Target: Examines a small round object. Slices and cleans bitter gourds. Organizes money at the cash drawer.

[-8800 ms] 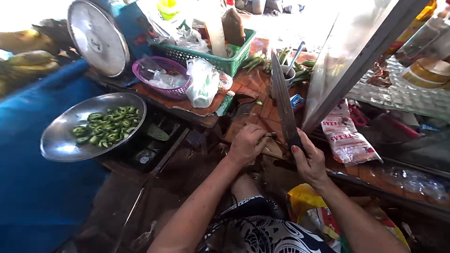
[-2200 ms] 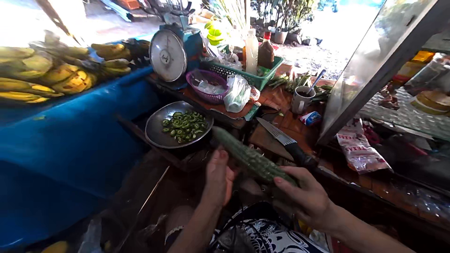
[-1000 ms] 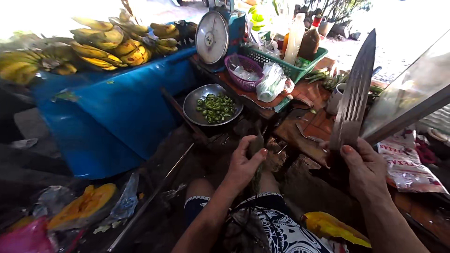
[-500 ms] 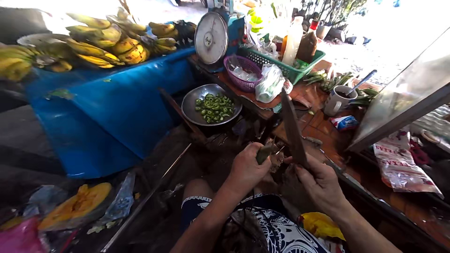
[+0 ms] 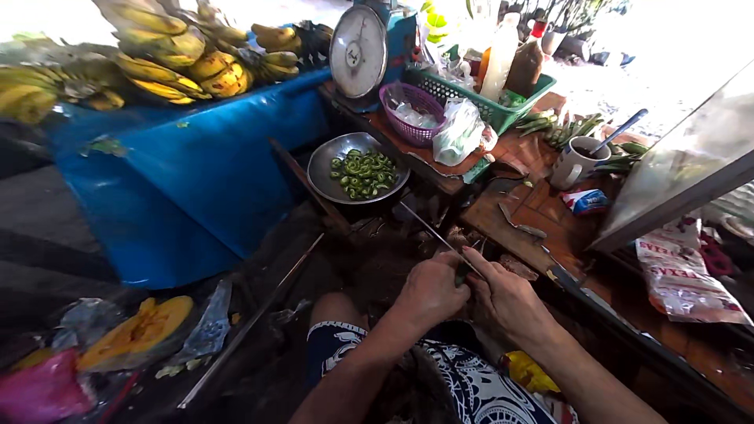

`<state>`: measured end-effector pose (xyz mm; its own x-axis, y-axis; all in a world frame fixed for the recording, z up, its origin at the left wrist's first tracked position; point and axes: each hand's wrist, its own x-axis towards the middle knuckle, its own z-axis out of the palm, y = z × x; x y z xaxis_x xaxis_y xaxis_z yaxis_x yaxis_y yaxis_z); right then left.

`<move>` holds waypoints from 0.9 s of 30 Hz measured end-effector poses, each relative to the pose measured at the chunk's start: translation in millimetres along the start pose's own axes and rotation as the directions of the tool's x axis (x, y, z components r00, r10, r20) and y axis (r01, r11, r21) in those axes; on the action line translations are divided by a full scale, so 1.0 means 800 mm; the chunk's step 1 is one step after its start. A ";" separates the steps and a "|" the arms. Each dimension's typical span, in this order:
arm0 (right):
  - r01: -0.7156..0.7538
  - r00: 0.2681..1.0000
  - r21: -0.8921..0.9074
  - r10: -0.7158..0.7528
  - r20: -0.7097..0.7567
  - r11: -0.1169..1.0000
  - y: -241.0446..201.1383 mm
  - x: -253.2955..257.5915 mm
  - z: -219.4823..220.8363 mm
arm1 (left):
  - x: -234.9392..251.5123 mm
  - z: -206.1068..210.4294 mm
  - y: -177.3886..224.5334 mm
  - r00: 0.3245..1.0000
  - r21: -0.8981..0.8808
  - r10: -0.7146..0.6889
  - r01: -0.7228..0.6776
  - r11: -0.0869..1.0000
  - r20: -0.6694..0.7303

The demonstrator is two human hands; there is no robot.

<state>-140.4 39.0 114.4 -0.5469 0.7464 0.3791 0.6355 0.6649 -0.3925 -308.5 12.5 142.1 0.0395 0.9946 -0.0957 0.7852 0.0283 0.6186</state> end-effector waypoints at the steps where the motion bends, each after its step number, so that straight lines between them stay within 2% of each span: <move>1: -0.005 1.000 -0.003 0.005 -0.006 1.000 0.000 0.001 0.001 | 0.000 0.002 0.001 1.000 0.003 0.003 -0.003 1.000 0.016; 3: -0.038 0.999 0.024 0.038 -0.005 0.999 -0.002 0.008 0.003 | 0.000 0.007 0.005 0.997 0.014 0.025 -0.026 1.000 0.073; 5: -0.153 0.986 0.154 0.140 0.094 0.976 -0.002 0.015 -0.002 | -0.003 0.016 0.004 0.995 -0.019 0.075 -0.074 0.997 0.070; 7: -0.333 0.936 0.340 0.266 0.229 0.879 -0.001 0.024 -0.013 | -0.005 0.027 -0.004 0.974 -0.057 0.214 -0.218 0.974 -0.075; 8: -0.390 0.917 0.400 0.310 0.252 0.829 0.002 0.026 -0.017 | -0.005 0.031 -0.006 0.947 -0.068 0.283 -0.296 0.953 -0.150; 11: -0.420 0.908 0.489 0.349 0.233 0.764 0.013 0.020 -0.031 | -0.001 0.030 -0.006 0.875 -0.173 0.359 -0.428 0.887 -0.325; 12: -0.412 0.911 0.561 0.317 0.264 0.718 0.017 0.018 -0.036 | 0.003 0.029 -0.010 0.846 -0.222 0.376 -0.477 0.850 -0.378; 14: -0.413 0.908 0.766 0.159 0.387 0.493 0.032 0.008 -0.043 | 0.009 0.026 -0.017 0.799 -0.326 0.426 -0.573 0.752 -0.424; 16: -0.415 0.894 0.878 -0.073 0.442 0.239 0.042 0.001 -0.044 | 0.008 0.021 -0.020 0.781 -0.431 0.486 -0.623 0.653 -0.392; 18: -0.423 0.847 0.904 -0.330 0.418 0.060 0.050 0.000 -0.041 | 0.003 0.019 -0.019 0.775 -0.525 0.543 -0.624 0.578 -0.324; 20: -0.431 0.823 0.902 -0.412 0.391 -0.005 0.048 0.001 -0.038 | -0.004 0.014 -0.021 0.771 -0.550 0.571 -0.618 0.562 -0.283; 27: -0.501 0.801 0.865 -0.398 0.447 -0.036 0.035 0.006 -0.027 | -0.015 0.006 -0.032 0.753 -0.478 0.541 -0.657 0.583 -0.374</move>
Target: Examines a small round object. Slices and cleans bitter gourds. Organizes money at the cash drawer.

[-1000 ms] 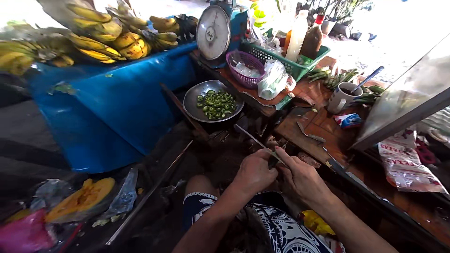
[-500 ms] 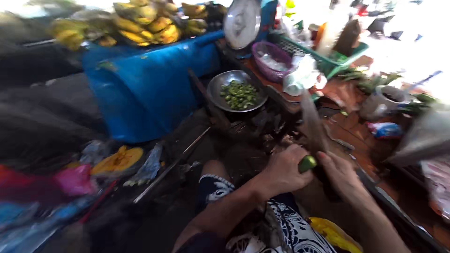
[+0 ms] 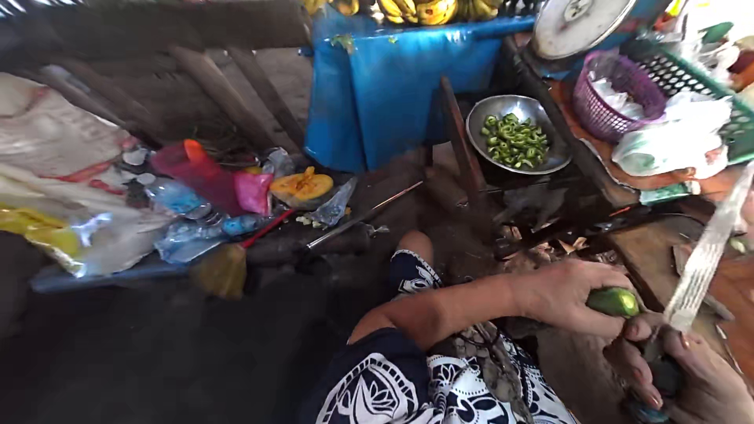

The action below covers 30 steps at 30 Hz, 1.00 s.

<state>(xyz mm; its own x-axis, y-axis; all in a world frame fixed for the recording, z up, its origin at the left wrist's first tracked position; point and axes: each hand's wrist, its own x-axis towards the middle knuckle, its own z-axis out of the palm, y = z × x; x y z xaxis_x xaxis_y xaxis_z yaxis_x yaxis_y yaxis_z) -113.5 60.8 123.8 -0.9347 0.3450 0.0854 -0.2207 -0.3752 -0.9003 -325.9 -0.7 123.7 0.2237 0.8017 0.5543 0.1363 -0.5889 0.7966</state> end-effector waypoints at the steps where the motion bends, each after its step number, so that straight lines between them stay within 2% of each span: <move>1: -0.004 1.000 0.005 0.004 -0.007 1.000 0.001 0.001 0.003 | -0.002 -0.001 0.000 1.000 0.010 0.016 -0.015 1.000 -0.010; 6: 0.025 0.989 -0.025 -0.028 -0.143 0.999 0.003 0.012 0.015 | -0.009 -0.011 0.004 0.996 0.068 0.028 -0.022 0.997 -0.079; 8: 0.063 0.967 -0.060 -0.075 -0.243 0.996 0.004 0.019 0.017 | -0.010 -0.021 0.006 0.983 0.043 -0.021 0.029 0.999 -0.185; 10: 0.078 0.938 -0.131 -0.117 -0.326 0.988 0.005 0.022 0.016 | -0.014 -0.041 0.012 0.935 -0.012 -0.110 0.112 0.994 -0.337; 12: 0.072 0.914 -0.182 -0.138 -0.382 0.981 0.004 0.015 0.014 | -0.024 -0.073 0.021 0.845 -0.041 -0.236 0.247 0.968 -0.480; 15: 0.021 0.889 -0.201 -0.110 -0.444 0.979 0.002 0.000 0.015 | -0.063 -0.135 0.020 0.663 -0.006 -0.294 0.400 0.916 -0.688; 19: -0.052 0.876 -0.207 -0.055 -0.478 0.977 0.005 -0.016 0.013 | -0.155 -0.230 0.000 0.285 -0.052 -0.276 0.602 0.797 -0.918; 21: -0.074 0.864 -0.214 -0.045 -0.501 0.974 0.010 -0.015 0.016 | -0.213 -0.272 0.002 0.108 -0.075 -0.231 0.745 0.663 -0.967; 23: -0.075 0.848 -0.220 -0.054 -0.527 0.973 0.015 -0.010 0.022 | -0.262 -0.302 0.012 -0.030 -0.102 -0.152 0.864 0.492 -0.988; 24: -0.073 0.843 -0.220 -0.058 -0.535 0.973 0.015 -0.007 0.025 | -0.279 -0.309 0.019 -0.060 -0.103 -0.110 0.894 0.436 -0.992; 26: -0.073 0.854 -0.231 -0.059 -0.516 0.970 0.011 0.002 0.028 | -0.301 -0.316 0.033 -0.070 -0.079 -0.036 0.913 0.400 -0.997; 28: -0.080 0.869 -0.236 -0.049 -0.493 0.968 0.003 0.015 0.037 | -0.294 -0.313 0.042 -0.064 -0.049 0.017 0.878 0.477 -0.998; 30: -0.085 0.893 -0.247 -0.035 -0.448 0.965 -0.009 0.036 0.049 | -0.260 -0.301 0.048 -0.055 -0.011 0.054 0.789 0.614 -0.997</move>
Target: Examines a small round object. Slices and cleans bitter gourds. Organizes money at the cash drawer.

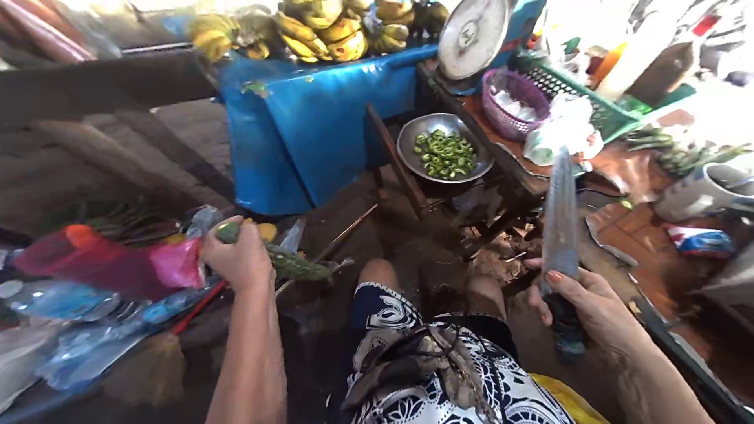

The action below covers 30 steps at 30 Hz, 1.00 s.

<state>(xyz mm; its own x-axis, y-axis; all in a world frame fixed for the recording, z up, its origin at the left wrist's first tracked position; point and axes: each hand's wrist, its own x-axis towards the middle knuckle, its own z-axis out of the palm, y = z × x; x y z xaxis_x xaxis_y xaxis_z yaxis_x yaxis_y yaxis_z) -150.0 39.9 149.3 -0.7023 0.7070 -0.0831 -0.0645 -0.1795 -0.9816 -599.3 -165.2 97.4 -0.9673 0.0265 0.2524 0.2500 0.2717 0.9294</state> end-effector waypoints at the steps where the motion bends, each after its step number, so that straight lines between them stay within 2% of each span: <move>1: 0.000 1.000 -0.022 0.001 0.031 1.000 -0.008 0.008 0.010 | -0.011 0.013 0.023 1.000 -0.110 0.017 -0.016 0.994 0.016; 3: -0.008 0.996 -0.065 0.014 0.094 0.998 -0.021 0.028 0.030 | -0.039 0.042 0.074 0.991 -0.341 0.111 -0.077 0.937 0.081; 5: -0.022 0.992 -0.103 0.035 0.125 0.994 -0.026 0.050 0.054 | -0.075 0.067 0.122 0.937 -0.518 0.304 -0.175 0.837 0.174; 8: -0.063 0.989 -0.025 0.066 0.133 0.998 -0.016 0.076 0.088 | -0.143 0.104 0.179 0.746 -0.678 0.636 -0.364 0.639 0.197; 10: -0.029 0.997 0.082 0.023 0.069 0.996 -0.005 0.081 0.105 | -0.194 0.127 0.199 0.609 -0.735 0.773 -0.441 0.515 0.177; 13: 0.107 0.987 0.313 -0.063 -0.149 0.944 0.008 0.074 0.108 | -0.255 0.155 0.191 0.420 -0.783 0.898 -0.511 0.354 0.131; 16: 0.155 0.969 0.505 -0.031 -0.246 0.849 0.011 0.065 0.094 | -0.281 0.158 0.174 0.258 -0.815 0.942 -0.485 0.317 0.214; 17: 0.163 0.972 0.549 -0.039 -0.231 0.820 0.012 0.064 0.087 | -0.286 0.157 0.167 0.250 -0.829 0.937 -0.447 0.336 0.245; 18: 0.158 0.976 0.556 -0.044 -0.213 0.816 0.011 0.063 0.082 | -0.290 0.155 0.160 0.277 -0.833 0.915 -0.394 0.387 0.294; 20: 0.164 0.978 0.504 -0.073 -0.195 0.848 0.007 0.063 0.076 | -0.293 0.152 0.155 0.419 -0.795 0.818 -0.292 0.532 0.394; 22: 0.178 0.980 0.387 -0.128 -0.152 0.905 0.005 0.063 0.079 | -0.286 0.148 0.162 0.550 -0.698 0.599 -0.040 0.715 0.581; 23: 0.193 0.979 0.310 -0.161 -0.128 0.931 0.004 0.062 0.082 | -0.280 0.145 0.173 0.564 -0.619 0.444 0.158 0.769 0.696; 24: 0.215 0.975 0.228 -0.194 -0.111 0.949 0.003 0.060 0.086 | -0.275 0.144 0.182 0.549 -0.546 0.314 0.332 0.769 0.775; 26: 0.272 0.957 -0.004 -0.271 -0.101 0.962 0.004 0.058 0.090 | -0.262 0.147 0.185 0.481 -0.460 0.188 0.544 0.702 0.856; 28: 0.320 0.938 -0.254 -0.342 -0.048 0.913 0.003 0.052 0.092 | -0.252 0.152 0.182 0.495 -0.457 0.108 0.667 0.589 0.862; 30: 0.348 0.925 -0.436 -0.379 0.019 0.830 0.004 0.043 0.096 | -0.245 0.156 0.189 0.529 -0.466 -0.070 0.796 0.386 0.846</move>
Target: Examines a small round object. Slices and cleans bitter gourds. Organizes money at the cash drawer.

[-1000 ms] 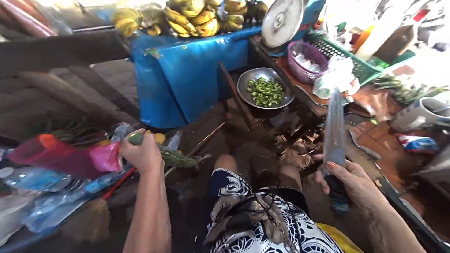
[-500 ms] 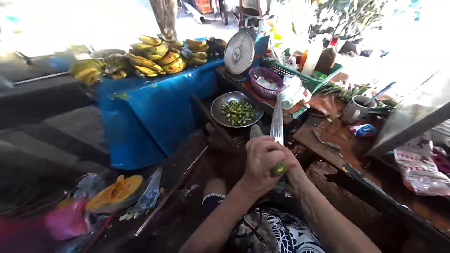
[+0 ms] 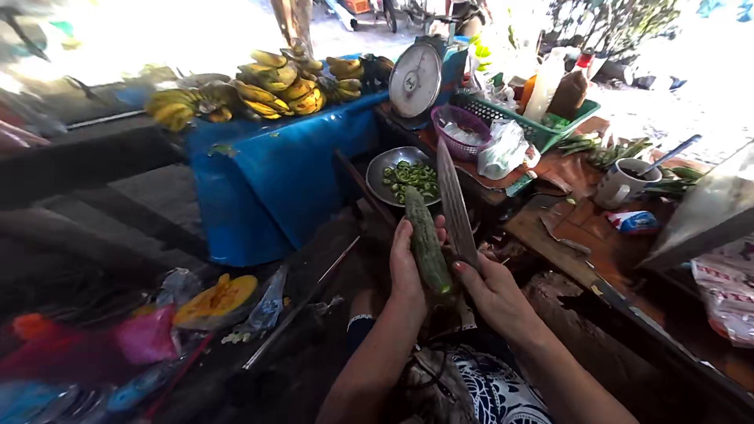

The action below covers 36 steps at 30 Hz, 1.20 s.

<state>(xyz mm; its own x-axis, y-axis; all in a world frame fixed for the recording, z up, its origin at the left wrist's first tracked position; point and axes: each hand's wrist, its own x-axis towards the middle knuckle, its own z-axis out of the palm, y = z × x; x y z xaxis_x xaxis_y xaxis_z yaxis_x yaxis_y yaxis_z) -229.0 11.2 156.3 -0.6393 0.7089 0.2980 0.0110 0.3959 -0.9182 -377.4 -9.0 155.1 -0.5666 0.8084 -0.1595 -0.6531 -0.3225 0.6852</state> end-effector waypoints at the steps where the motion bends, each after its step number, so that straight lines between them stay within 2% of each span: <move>1: 0.022 0.999 -0.065 -0.021 0.025 0.998 -0.002 -0.005 0.004 | 0.006 -0.002 0.005 0.999 -0.138 -0.032 0.026 0.990 -0.042; 4: 0.126 0.991 -0.189 -0.114 0.073 0.974 -0.002 -0.017 0.025 | 0.022 -0.015 0.014 0.998 -0.401 -0.010 -0.017 0.916 -0.065; 7: 0.210 0.975 -0.252 -0.182 0.129 0.945 0.001 -0.028 0.043 | 0.025 -0.018 0.025 0.993 -0.462 0.053 -0.094 0.882 -0.101; 10: 0.226 0.970 -0.333 -0.181 0.161 0.915 0.005 -0.031 0.051 | 0.024 -0.019 0.036 0.983 -0.437 0.075 -0.143 0.888 -0.170; 14: 0.201 0.975 -0.429 -0.136 0.178 0.880 0.012 -0.032 0.049 | 0.026 -0.028 0.042 0.983 -0.460 0.125 -0.172 0.871 -0.131; 18: 0.258 0.965 -0.457 -0.200 0.172 0.851 0.014 -0.034 0.049 | 0.027 -0.037 0.057 0.980 -0.451 0.158 -0.196 0.871 -0.120; 24: 0.261 0.964 -0.458 -0.200 0.177 0.850 0.023 -0.034 0.052 | 0.024 -0.036 0.071 0.965 -0.346 0.207 -0.252 0.904 -0.162; 28: 0.304 0.952 -0.444 -0.253 0.172 0.843 0.025 -0.034 0.053 | 0.025 -0.036 0.070 0.969 -0.352 0.185 -0.233 0.906 -0.167; 36: 0.081 0.979 -0.545 0.035 0.200 0.834 0.015 -0.030 0.056 | 0.024 -0.029 0.052 0.979 -0.319 0.112 -0.163 0.934 -0.171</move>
<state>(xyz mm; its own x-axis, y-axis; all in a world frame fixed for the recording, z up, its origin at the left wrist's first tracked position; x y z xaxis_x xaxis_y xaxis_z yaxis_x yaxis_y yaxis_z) -247.9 -27.2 126.6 -0.7790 0.5917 0.2074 0.3767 0.7061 -0.5995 -426.8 -18.2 164.3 -0.7139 0.6708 -0.2007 -0.6777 -0.5898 0.4392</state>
